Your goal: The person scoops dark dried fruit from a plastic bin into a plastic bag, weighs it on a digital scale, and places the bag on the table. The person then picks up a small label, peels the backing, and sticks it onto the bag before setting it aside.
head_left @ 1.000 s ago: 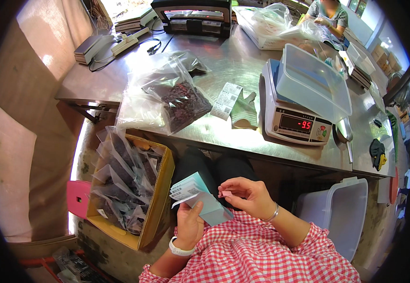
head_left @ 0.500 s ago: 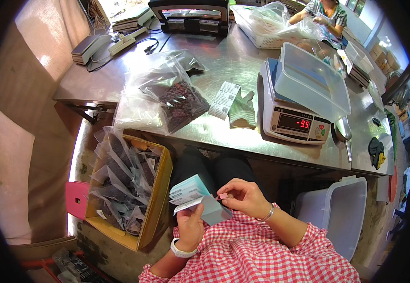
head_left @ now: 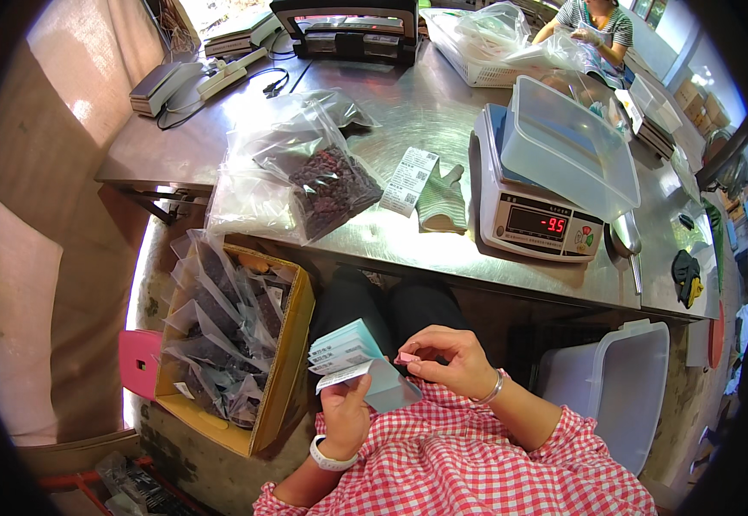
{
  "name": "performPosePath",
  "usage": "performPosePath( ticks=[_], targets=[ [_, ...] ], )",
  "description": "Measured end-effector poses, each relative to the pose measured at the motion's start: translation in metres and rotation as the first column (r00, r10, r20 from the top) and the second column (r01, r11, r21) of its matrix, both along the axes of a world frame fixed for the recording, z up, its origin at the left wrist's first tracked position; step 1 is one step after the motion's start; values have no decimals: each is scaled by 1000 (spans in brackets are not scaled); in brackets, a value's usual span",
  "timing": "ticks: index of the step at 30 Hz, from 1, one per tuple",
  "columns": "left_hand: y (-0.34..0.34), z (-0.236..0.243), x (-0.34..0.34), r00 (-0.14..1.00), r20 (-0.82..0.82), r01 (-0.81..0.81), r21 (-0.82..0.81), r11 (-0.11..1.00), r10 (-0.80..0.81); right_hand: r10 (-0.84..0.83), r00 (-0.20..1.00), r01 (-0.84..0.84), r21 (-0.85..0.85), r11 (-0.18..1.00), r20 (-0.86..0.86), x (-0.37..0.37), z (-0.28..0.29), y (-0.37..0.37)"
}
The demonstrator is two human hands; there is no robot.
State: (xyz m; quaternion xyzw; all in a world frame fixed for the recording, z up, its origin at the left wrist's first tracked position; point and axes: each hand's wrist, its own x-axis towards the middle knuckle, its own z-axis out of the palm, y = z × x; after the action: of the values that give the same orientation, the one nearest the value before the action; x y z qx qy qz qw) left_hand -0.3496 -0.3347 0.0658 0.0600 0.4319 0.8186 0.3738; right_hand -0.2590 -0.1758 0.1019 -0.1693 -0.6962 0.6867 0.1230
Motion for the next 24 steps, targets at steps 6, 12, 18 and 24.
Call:
performPosePath(
  ticks=[6,12,18,24],
  targets=[
    [-2,-2,3,1000,7,-22,5,1000,22,-55,986,83,175,981,-159,-1,-4,-4],
    [-1,-8,6,997,23,-74,-50,996,76,-173,970,173,-14,985,-173,-3,-11,-18],
    [4,-2,11,990,142,-12,-55,998,19,-144,989,142,-40,989,-34,-3,-31,-27],
    [18,-14,3,982,125,166,-214,963,-142,-68,974,144,-362,921,214,-20,-50,2]
  ],
)
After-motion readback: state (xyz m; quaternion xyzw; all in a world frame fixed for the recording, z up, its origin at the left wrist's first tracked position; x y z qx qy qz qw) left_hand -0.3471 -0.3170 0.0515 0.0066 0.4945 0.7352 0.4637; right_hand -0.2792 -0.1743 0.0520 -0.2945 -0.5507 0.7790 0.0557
